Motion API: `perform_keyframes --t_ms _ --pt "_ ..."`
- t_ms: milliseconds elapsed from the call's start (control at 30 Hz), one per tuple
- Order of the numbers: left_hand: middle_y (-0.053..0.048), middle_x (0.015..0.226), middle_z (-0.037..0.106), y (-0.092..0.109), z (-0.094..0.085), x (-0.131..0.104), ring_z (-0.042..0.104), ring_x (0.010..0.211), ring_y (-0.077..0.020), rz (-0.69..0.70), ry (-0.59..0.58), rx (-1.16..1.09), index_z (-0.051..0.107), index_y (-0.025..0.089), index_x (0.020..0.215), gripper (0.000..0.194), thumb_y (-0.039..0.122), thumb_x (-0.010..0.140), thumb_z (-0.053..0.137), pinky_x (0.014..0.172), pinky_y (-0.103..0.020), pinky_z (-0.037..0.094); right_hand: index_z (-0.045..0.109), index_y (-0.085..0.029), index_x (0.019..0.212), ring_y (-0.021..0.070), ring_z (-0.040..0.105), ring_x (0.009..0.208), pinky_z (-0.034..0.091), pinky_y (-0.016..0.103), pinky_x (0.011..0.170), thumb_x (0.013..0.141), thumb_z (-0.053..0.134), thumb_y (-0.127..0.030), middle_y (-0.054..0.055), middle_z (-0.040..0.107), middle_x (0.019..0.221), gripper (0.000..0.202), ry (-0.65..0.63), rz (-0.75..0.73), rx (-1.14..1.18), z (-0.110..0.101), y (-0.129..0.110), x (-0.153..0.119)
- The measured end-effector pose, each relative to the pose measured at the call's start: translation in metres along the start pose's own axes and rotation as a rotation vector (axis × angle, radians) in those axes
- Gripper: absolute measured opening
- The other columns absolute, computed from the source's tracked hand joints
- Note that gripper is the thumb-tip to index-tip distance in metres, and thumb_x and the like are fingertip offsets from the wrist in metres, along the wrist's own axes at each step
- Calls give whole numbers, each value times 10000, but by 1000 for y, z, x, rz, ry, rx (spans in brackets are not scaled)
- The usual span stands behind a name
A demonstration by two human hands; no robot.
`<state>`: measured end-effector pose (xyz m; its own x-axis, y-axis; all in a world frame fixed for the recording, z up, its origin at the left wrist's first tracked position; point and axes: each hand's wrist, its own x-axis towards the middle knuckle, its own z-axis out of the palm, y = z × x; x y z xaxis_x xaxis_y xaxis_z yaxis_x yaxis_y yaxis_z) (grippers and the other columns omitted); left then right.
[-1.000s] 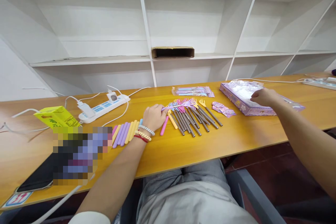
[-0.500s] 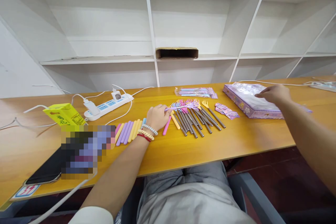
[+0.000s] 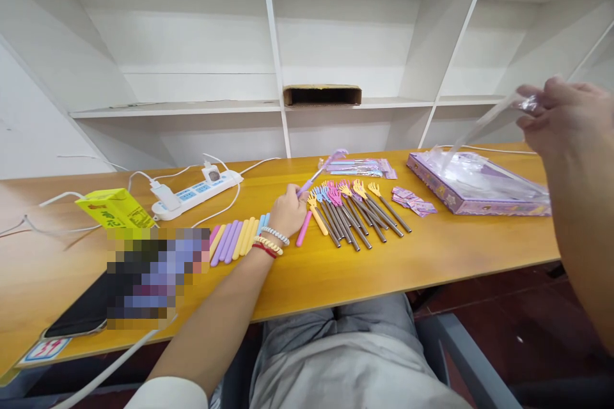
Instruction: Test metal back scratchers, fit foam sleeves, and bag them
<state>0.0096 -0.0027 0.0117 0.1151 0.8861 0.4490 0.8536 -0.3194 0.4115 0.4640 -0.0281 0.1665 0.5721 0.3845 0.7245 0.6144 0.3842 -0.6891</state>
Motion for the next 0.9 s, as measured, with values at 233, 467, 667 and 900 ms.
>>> perform_keyframes --t_ms 233,467,667,900 --pt "24 610 553 2 14 3 529 472 -110 -185 -70 -740 398 198 850 260 457 863 384 484 -236 406 405 -204 753 158 657 788 434 246 503 780 608 -278 81 662 932 217 -391 -175 497 71 -82 -85" --pt "-7 574 582 16 6 -2 577 450 -130 -392 -307 -1319 381 183 754 431 600 758 493 413 -215 415 502 -214 764 156 605 794 465 297 676 805 546 -216 19 643 840 60 -1013 -407 218 156 -96 -206" --pt "25 547 544 11 13 1 548 442 -121 -441 -188 -1332 432 175 717 359 454 663 651 411 -225 420 511 -187 813 141 563 694 393 250 627 835 488 -182 35 624 766 31 -1165 -601 75 173 -65 -271" --pt "69 525 428 1 32 2 444 474 -59 -323 -40 -1168 385 173 616 252 185 628 637 454 -177 373 542 -185 774 155 551 773 411 272 712 779 601 -366 46 619 814 191 -1114 -591 262 166 -60 -276"
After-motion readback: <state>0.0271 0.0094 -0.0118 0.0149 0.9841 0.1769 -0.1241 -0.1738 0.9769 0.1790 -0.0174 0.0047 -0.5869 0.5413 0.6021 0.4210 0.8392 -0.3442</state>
